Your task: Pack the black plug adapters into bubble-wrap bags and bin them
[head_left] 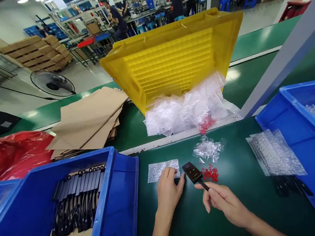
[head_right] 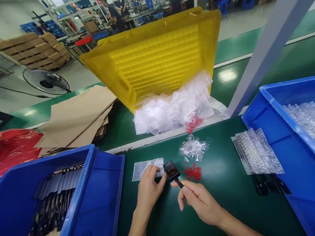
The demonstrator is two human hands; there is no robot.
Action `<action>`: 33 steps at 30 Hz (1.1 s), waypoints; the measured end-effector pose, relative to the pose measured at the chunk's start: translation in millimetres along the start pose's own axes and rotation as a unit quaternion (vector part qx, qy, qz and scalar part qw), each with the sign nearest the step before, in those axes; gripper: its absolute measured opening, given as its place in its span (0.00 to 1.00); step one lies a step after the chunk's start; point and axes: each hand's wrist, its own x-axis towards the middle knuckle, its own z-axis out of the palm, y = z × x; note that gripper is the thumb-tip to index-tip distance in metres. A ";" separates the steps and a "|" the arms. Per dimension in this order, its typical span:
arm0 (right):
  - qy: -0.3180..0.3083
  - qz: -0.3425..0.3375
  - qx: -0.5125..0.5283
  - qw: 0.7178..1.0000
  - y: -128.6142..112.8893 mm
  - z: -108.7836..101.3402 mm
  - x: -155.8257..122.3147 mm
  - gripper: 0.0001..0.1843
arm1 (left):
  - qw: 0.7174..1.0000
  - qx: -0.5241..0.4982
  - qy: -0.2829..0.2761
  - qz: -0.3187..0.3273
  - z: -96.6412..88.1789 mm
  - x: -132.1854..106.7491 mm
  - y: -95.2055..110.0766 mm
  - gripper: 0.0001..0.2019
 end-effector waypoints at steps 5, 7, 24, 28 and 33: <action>-0.039 0.004 -0.076 0.996 -2.6 3.0 -3.0 0.24 | 0.994 -0.056 0.030 -0.089 14.4 10.8 -2.0 0.06; -0.046 0.014 -0.099 0.994 -4.4 3.0 -4.0 0.24 | 0.989 -0.090 0.028 -0.110 13.1 10.5 -5.2 0.06; -0.141 0.036 -0.249 0.957 6.0 5.8 -12.1 0.22 | 0.967 -0.235 0.060 -0.072 -28.4 -35.7 1.3 0.04; -0.105 0.049 -0.266 0.957 9.2 9.2 -12.4 0.21 | 0.988 -0.111 0.074 0.073 -33.0 -39.3 14.9 0.05; 0.008 0.055 -0.268 0.962 16.8 15.0 -8.3 0.26 | 0.982 -0.103 0.037 0.155 -31.8 -51.0 34.9 0.07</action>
